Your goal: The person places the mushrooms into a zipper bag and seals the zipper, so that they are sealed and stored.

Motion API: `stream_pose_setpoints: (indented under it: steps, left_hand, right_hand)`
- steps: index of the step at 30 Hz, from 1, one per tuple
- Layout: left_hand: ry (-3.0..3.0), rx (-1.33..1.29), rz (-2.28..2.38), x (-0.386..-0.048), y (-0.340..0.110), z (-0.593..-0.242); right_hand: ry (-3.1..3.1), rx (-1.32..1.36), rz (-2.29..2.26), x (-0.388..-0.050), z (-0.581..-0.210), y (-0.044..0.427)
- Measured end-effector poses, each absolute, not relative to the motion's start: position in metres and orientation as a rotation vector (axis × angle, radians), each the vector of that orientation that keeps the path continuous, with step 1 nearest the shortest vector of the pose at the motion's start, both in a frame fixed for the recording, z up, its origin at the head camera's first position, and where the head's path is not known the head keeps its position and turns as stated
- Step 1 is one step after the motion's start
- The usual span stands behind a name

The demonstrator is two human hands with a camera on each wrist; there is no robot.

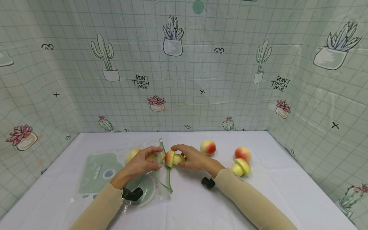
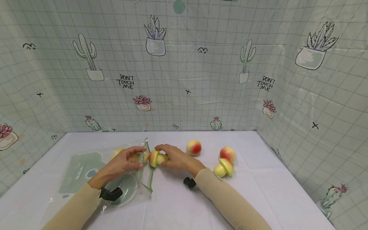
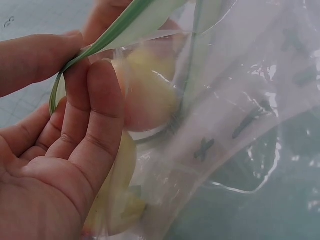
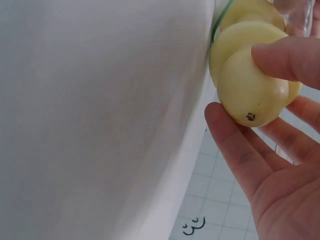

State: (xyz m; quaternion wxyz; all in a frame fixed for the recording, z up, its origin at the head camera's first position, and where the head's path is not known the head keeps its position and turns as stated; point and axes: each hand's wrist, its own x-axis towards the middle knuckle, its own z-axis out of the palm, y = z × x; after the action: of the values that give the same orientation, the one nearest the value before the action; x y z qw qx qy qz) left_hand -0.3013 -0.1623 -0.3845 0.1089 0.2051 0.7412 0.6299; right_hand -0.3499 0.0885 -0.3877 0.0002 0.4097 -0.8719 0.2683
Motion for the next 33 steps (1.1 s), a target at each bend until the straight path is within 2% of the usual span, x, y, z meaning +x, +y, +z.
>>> stream_pose_setpoints:
  steps: [9,33]
  left_hand:
    - [2.188,0.575,1.840,-0.300,-0.162,-0.383]
    - [2.150,0.607,1.866,-0.299,-0.159,-0.383]
  right_hand:
    - [-2.798,1.204,0.938,-0.350,-0.387,0.081]
    - [-2.715,1.279,0.962,-0.352,-0.388,0.059]
